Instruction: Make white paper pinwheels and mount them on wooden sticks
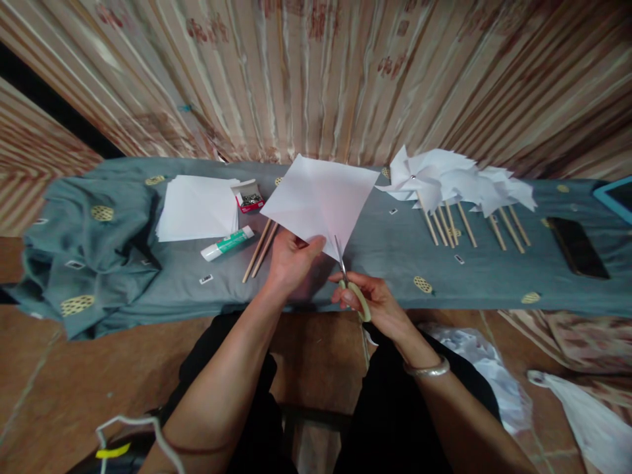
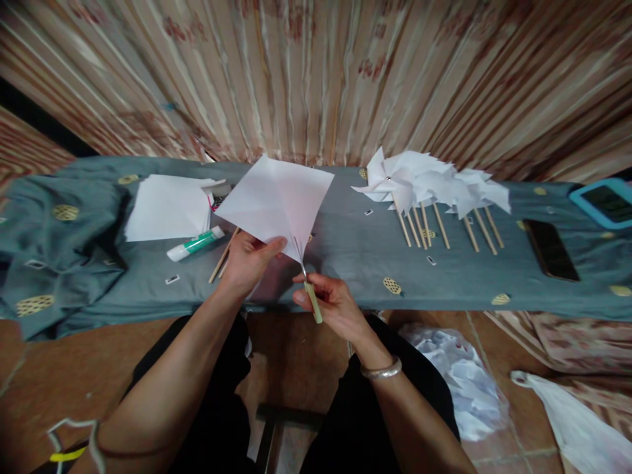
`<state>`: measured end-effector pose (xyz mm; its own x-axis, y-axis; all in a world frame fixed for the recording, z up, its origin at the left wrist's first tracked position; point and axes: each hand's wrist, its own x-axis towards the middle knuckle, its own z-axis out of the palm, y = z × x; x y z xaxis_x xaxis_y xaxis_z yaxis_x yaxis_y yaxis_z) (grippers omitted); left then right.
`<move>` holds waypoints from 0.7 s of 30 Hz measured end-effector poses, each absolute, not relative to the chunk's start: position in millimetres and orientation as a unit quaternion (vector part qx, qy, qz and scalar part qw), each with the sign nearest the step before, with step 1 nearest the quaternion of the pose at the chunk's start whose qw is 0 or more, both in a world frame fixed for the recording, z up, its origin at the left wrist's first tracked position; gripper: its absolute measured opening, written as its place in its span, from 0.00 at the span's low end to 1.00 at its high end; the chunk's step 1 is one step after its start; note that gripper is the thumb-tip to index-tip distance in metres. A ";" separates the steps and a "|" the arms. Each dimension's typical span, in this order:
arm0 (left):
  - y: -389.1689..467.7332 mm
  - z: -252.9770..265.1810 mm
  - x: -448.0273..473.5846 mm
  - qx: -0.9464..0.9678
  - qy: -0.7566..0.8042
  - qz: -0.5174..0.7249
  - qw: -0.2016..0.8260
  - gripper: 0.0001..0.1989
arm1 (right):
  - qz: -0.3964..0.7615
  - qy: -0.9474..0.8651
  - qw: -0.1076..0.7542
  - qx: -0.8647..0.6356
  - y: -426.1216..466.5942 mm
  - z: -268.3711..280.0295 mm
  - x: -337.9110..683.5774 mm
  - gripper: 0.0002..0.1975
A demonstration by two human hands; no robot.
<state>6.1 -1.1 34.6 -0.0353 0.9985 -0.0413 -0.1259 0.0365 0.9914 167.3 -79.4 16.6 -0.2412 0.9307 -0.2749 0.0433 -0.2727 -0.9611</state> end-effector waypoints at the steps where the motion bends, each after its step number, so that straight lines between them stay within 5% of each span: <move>1: -0.9 34.1 5.7 0.447 0.484 0.532 0.532 0.08 | 0.621 -0.483 0.358 -0.502 -79.6 16.6 166.9 0.28; 21: -0.6 38.7 5.9 0.434 0.481 0.543 0.535 0.09 | 0.664 -0.419 0.374 -0.494 -78.6 19.8 163.6 0.25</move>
<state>5.9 -0.6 38.7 -0.0524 0.9977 -0.0434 -0.1635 0.0343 0.9859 163.6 -78.6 19.8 -0.2316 0.9104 -0.3427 -0.0827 -0.3694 -0.9256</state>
